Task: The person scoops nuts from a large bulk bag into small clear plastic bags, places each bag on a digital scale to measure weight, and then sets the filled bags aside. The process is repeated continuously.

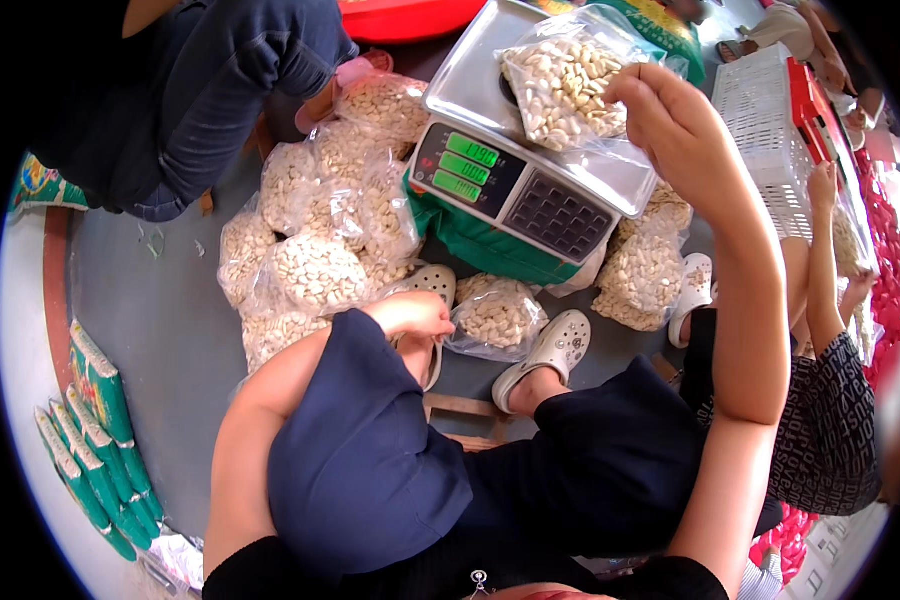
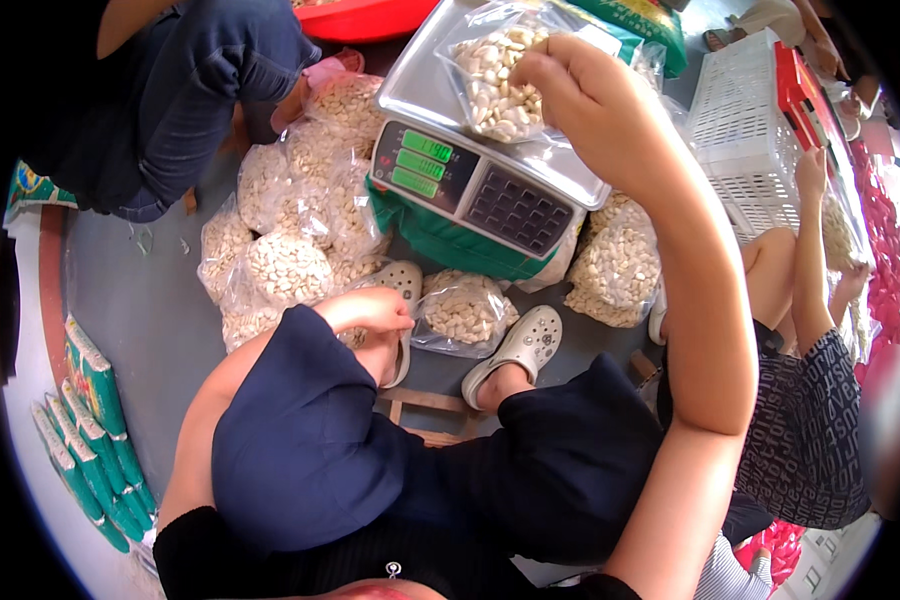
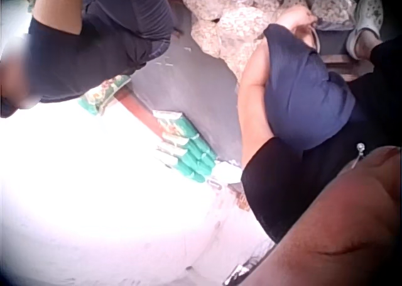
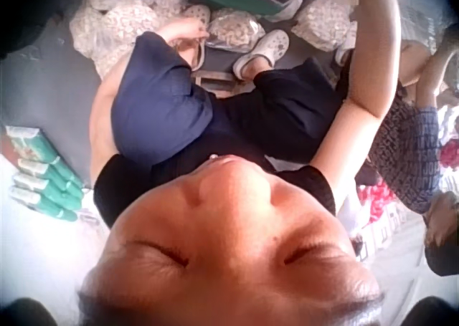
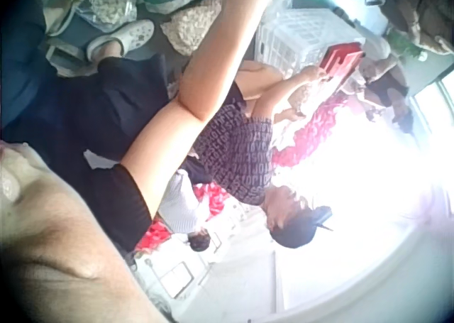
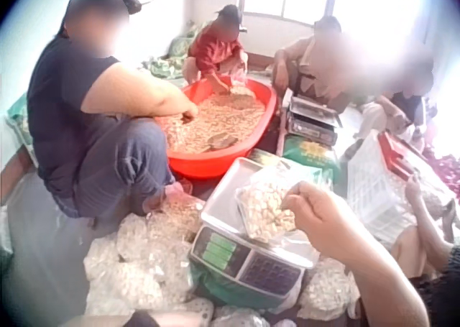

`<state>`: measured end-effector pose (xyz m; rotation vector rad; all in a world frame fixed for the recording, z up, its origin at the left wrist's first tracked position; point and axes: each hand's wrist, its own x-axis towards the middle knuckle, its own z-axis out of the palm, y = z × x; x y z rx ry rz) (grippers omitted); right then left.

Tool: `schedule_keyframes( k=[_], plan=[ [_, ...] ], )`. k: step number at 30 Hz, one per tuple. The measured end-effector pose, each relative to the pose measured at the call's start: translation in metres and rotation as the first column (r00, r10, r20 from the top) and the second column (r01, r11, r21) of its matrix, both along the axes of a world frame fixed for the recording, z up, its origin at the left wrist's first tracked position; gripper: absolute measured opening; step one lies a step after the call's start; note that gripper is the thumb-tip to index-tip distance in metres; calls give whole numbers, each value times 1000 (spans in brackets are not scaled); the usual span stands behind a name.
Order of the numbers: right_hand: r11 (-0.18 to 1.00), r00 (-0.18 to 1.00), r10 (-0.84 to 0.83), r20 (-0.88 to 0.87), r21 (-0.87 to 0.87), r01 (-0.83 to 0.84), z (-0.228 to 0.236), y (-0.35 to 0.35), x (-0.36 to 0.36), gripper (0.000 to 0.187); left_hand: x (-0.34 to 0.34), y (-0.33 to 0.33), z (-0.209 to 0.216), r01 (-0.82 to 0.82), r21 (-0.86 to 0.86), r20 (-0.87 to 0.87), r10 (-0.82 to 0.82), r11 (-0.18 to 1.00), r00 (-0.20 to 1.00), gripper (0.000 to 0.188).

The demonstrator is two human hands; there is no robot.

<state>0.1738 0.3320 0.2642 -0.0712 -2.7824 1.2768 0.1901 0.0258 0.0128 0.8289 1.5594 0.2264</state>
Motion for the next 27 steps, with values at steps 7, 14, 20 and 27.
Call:
schedule_keyframes(
  k=[7, 14, 20, 27],
  plan=[
    [659, 491, 573, 656, -725, 201, -26, -30, 49, 27, 4, -2, 2, 2, 47, -6, -2, 999, 1000, 34],
    [338, 738, 393, 548, -833, 438, -27, -27, 40, 36, 4, -3, 5, -34, 52, 9, 34, 998, 999, 33],
    [58, 819, 142, 557, -830, 555, -42, -29, 25, 44, 5, 11, 7, 21, 75, -1, -21, 997, 1000, 33],
    [122, 829, 296, 474, -880, 459, -49, -38, 47, 26, 14, -5, 15, -68, 123, 96, 56, 990, 994, 32]
  ],
)
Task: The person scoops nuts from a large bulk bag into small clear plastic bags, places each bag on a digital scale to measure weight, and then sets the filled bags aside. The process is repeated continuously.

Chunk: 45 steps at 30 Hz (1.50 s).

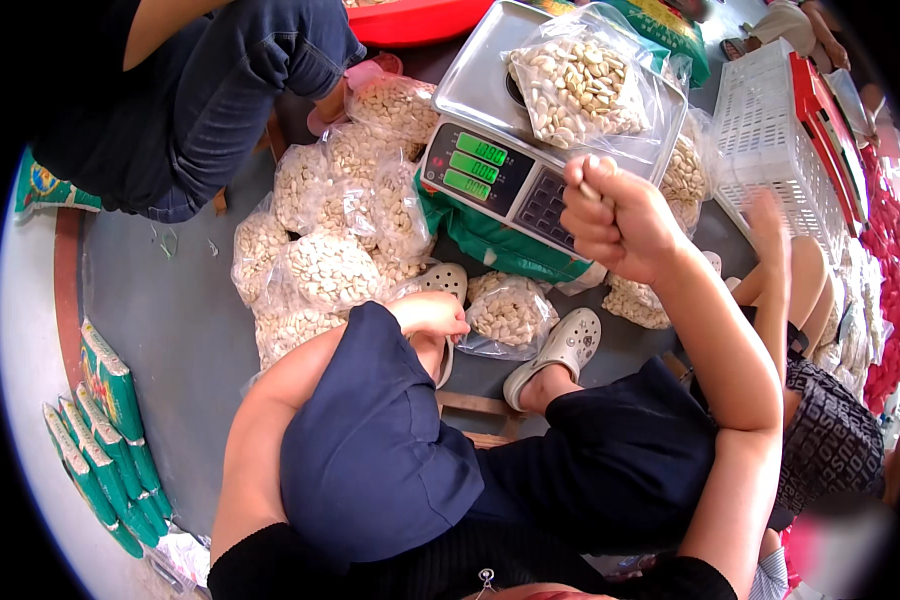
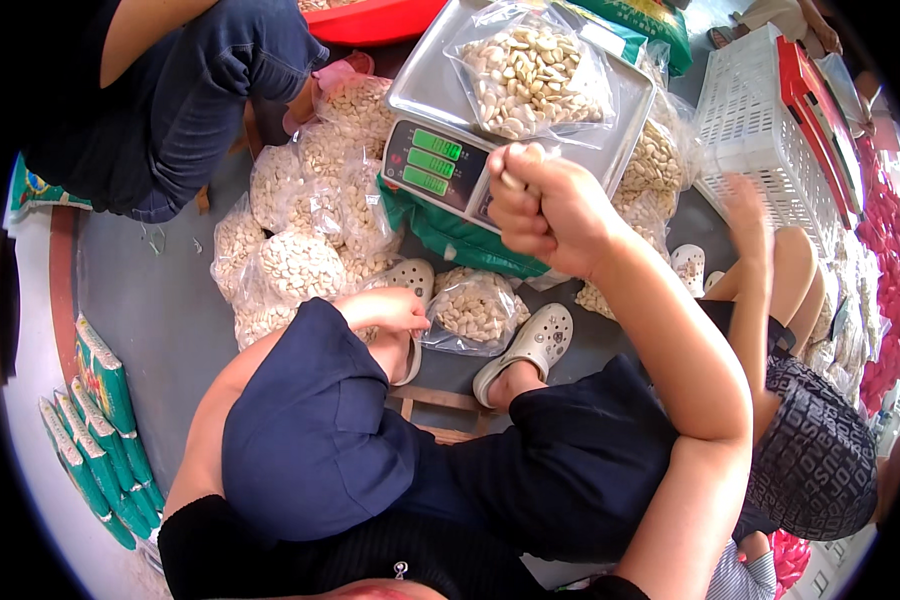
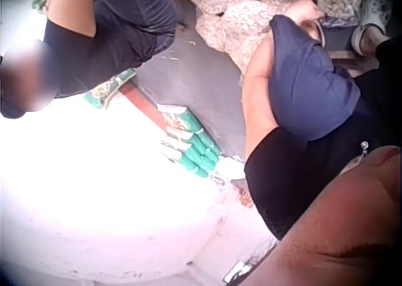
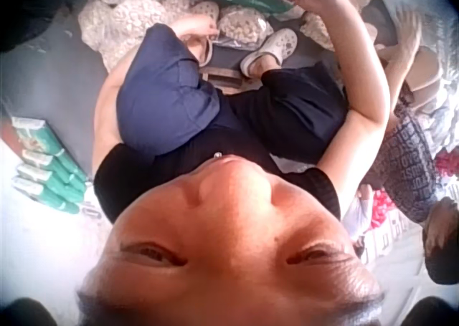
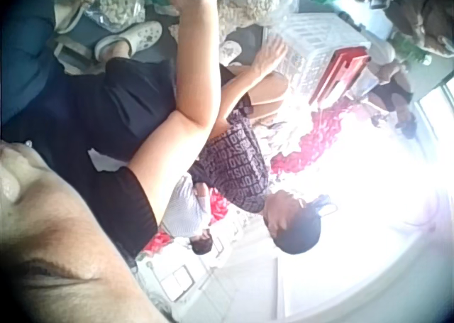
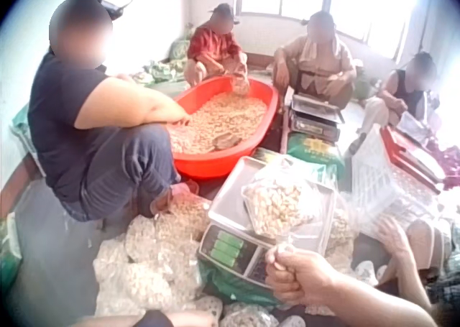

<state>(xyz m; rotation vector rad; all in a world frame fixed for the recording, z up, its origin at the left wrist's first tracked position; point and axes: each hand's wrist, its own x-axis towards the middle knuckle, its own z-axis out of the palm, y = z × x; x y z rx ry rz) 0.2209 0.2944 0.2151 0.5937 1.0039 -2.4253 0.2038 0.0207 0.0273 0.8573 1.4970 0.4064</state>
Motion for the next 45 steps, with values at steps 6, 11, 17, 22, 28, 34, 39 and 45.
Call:
schedule_keyframes(
  k=[6, 11, 17, 22, 28, 34, 39, 45],
  plan=[
    [648, 699, 713, 57, 328, -688, -21, -9, 18, 22, -2, -11, 30, -196, 39, 45, 194, 980, 980, 32],
    [326, 446, 854, 270, 390, -861, -96, -27, 51, 20, 16, -22, 105, -718, 260, 142, 710, 646, 690, 32],
    [484, 526, 798, 295, 207, -850, -115, -39, 60, 30, -16, -12, 61, -384, 68, 194, 366, 921, 910, 29],
    [533, 569, 799, 195, 210, -820, -89, -35, 43, 29, -3, -7, -30, 17, 35, -75, -14, 999, 997, 36],
    [692, 696, 707, 127, 85, -717, -56, -20, 27, 29, -11, 4, -13, 120, -51, -65, -123, 992, 990, 37],
    [303, 405, 885, 229, 376, -875, -76, -28, 44, 40, -9, 9, -15, 95, -110, -95, -106, 989, 990, 36],
    [163, 325, 887, 329, 435, -886, -93, -47, 57, 54, -8, 5, -22, 93, -76, -79, -99, 993, 992, 35],
    [601, 671, 726, 153, 333, -726, -74, -23, 30, 56, -5, 7, -33, 126, -66, -104, -133, 990, 986, 36]
  ],
)
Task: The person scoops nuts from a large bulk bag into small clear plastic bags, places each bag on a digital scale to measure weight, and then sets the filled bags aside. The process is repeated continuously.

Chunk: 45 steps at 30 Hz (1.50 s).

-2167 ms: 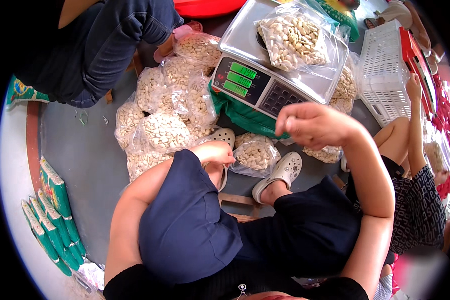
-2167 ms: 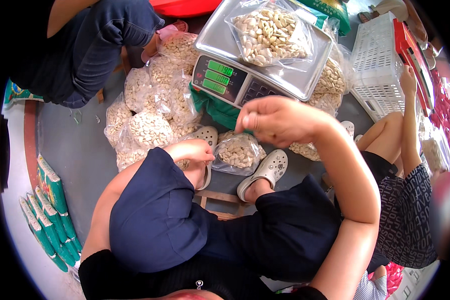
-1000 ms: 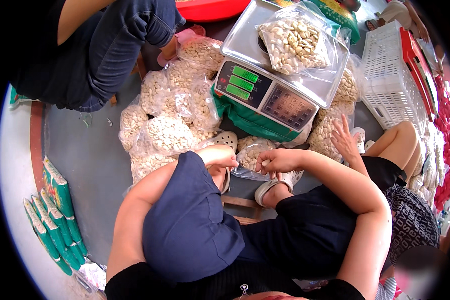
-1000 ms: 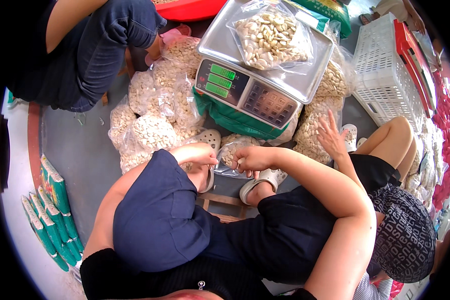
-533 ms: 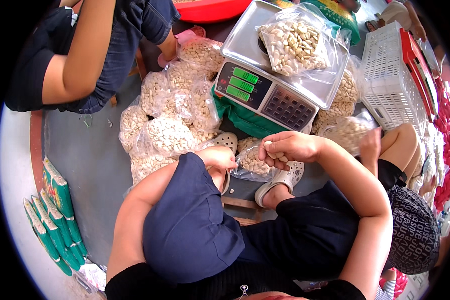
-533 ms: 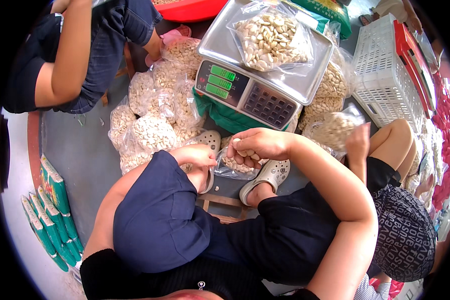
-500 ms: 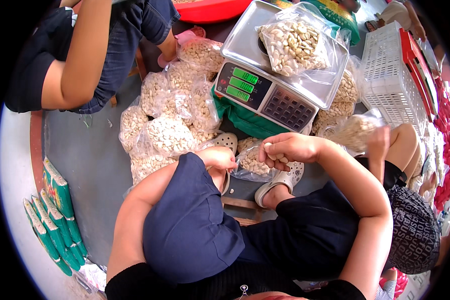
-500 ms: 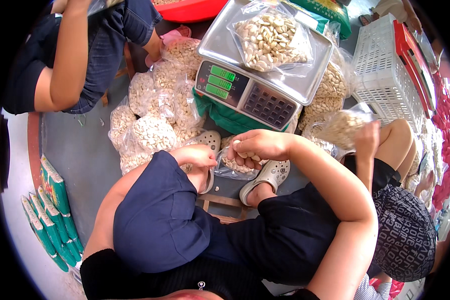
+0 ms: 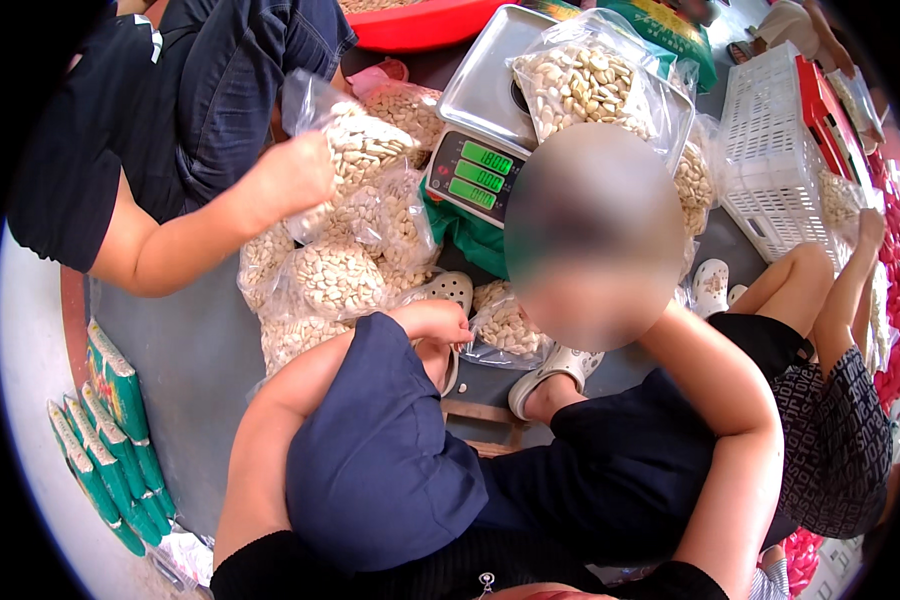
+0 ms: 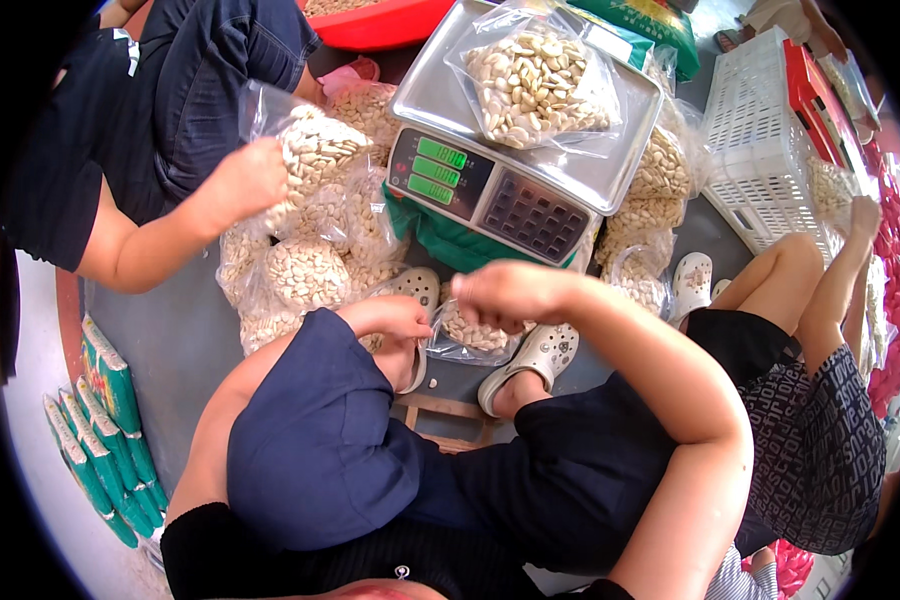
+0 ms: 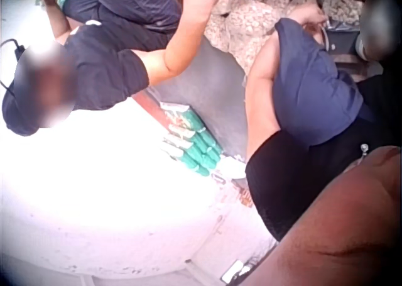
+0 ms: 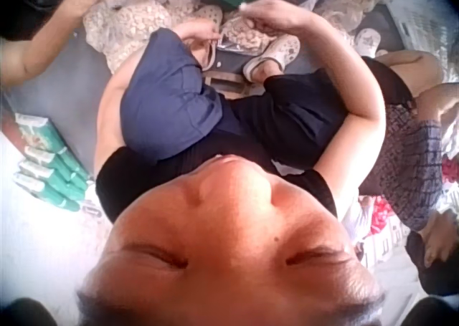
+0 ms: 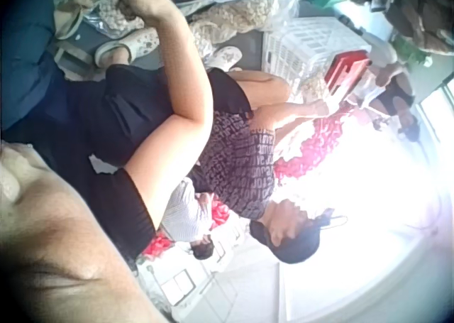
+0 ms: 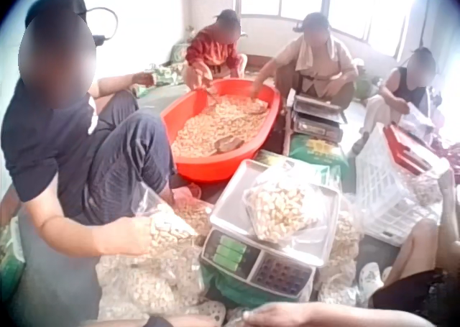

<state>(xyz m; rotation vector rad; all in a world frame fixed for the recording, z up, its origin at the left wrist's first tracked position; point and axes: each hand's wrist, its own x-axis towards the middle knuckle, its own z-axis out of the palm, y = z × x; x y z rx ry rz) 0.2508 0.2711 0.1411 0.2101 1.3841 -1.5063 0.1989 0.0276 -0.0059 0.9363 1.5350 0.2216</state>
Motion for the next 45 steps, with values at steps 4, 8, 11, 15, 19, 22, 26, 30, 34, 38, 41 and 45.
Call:
schedule_keyframes(
  k=[4, 8, 11, 15, 19, 22, 26, 30, 34, 38, 41, 45],
  plan=[
    [653, 747, -641, 176, -386, 651, 68, 33, -47, 59, 1, -3, 4, 2, -41, -33, -4, 999, 999, 36],
    [415, 456, -875, 164, -235, 879, 100, 36, -70, 41, 2, -1, 18, 26, -48, -64, -29, 999, 998, 35],
    [590, 636, -751, 176, -255, 766, 70, 40, -53, 21, 3, 0, 19, 19, -25, -22, -20, 999, 1000, 34],
    [795, 810, -564, 161, -158, 585, 68, 29, -29, 17, 4, -6, 17, -3, -13, 12, 4, 1000, 1000, 34],
    [813, 823, -542, 170, -144, 565, 71, 27, -22, 19, 2, -4, 10, -35, -28, 31, 36, 999, 999, 34],
    [815, 840, -525, 140, -202, 543, 69, 33, -24, 21, 1, -2, 9, -36, -16, 32, 36, 999, 999, 35],
    [819, 852, -510, 120, -235, 524, 71, 33, -27, 23, 0, -5, 5, -28, -11, 44, 29, 1000, 999, 37],
    [683, 709, -705, 0, -269, 679, 83, 40, -42, 25, 0, -5, 6, -8, -23, -5, 8, 1000, 1000, 37],
    [418, 379, -908, -177, -399, 816, 110, 45, -76, 29, 3, -11, 8, -23, 5, 27, 23, 1000, 999, 34],
    [414, 397, -910, -120, -196, 889, 97, 44, -63, 37, 3, -2, 9, -15, 5, 57, 14, 1000, 998, 34],
    [476, 527, -849, 42, -374, 796, 84, 45, -48, 40, 5, -7, 16, -63, 16, 102, 61, 998, 993, 33],
    [637, 741, -669, 62, -466, 614, 85, 45, -39, 37, 4, -9, 14, -32, 23, 111, 30, 999, 993, 33]
  ],
)
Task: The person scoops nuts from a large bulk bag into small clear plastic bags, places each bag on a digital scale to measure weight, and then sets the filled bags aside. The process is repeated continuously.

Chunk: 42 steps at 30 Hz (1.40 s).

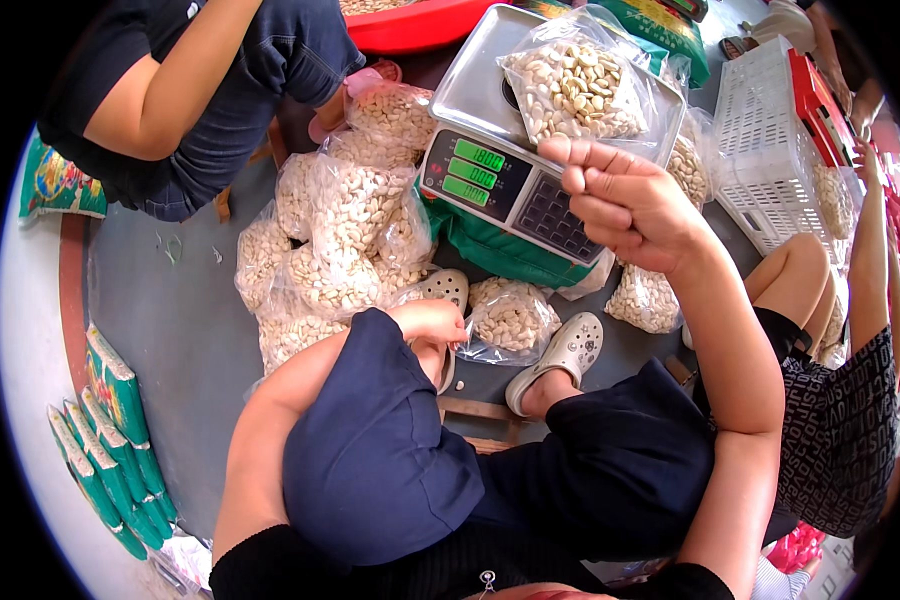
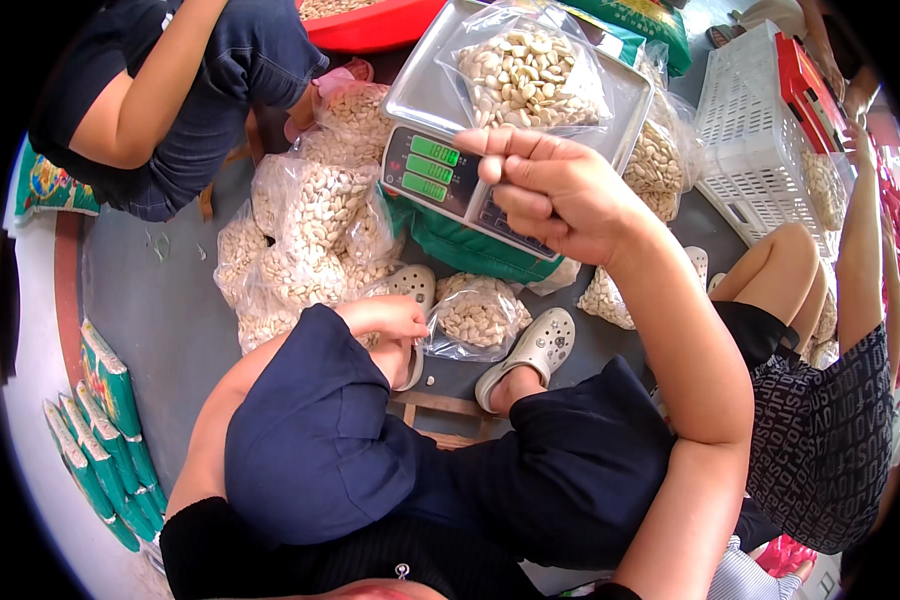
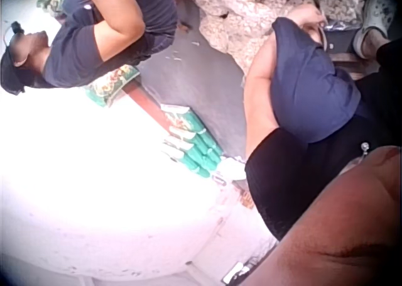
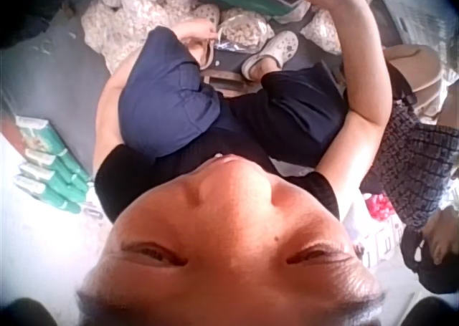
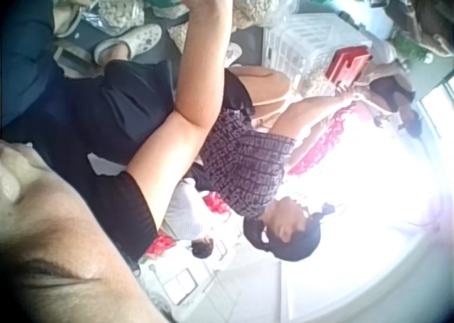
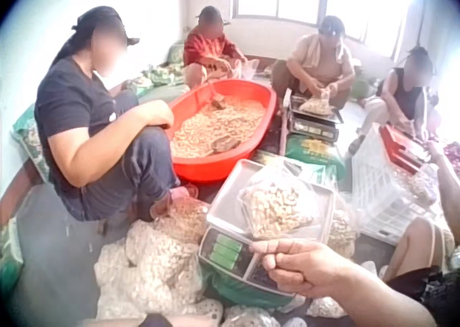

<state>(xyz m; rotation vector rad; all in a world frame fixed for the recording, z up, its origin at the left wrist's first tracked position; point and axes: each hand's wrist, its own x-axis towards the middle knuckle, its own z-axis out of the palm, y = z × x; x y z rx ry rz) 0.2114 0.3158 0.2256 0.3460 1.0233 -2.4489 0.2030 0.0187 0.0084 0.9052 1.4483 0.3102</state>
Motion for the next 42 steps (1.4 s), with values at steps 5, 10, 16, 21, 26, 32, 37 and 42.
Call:
schedule_keyframes(
  k=[5, 10, 16, 21, 26, 32, 37, 42],
  plan=[
    [995, 984, 79, 161, 50, -88, -5, -7, 9, 22, -1, -2, -2, 15, -1, 10, -15, 1000, 1000, 34],
    [852, 866, 387, 316, 237, -467, -30, -18, 18, 16, -3, -1, -6, 17, 2, 0, -17, 1000, 1000, 35],
    [914, 751, 267, 604, 89, -397, -152, -60, 91, 22, -3, 11, -3, -7, -115, -61, 0, 993, 998, 34],
    [198, 590, 740, 323, 735, -649, -167, -72, 87, 35, -5, 3, -16, -3, -80, -18, 1, 997, 1000, 35],
    [-73, 684, 369, 630, 753, -654, 0, -15, 7, 49, -58, 28, 51, 165, -58, -286, -174, 985, 942, 46],
    [-427, 881, -42, 471, 789, -442, 19, 62, -19, 76, -158, 102, 153, -416, 680, -406, 783, 604, 471, 78],
    [-489, 982, 105, 158, 868, -87, -34, 82, -25, 63, -197, 176, 181, -414, 365, -494, 551, 834, 673, 79],
    [-459, 972, 161, 171, 885, -80, 22, 93, -3, 49, -181, 171, 186, -164, 654, -586, 632, 739, 507, 50]
  ],
)
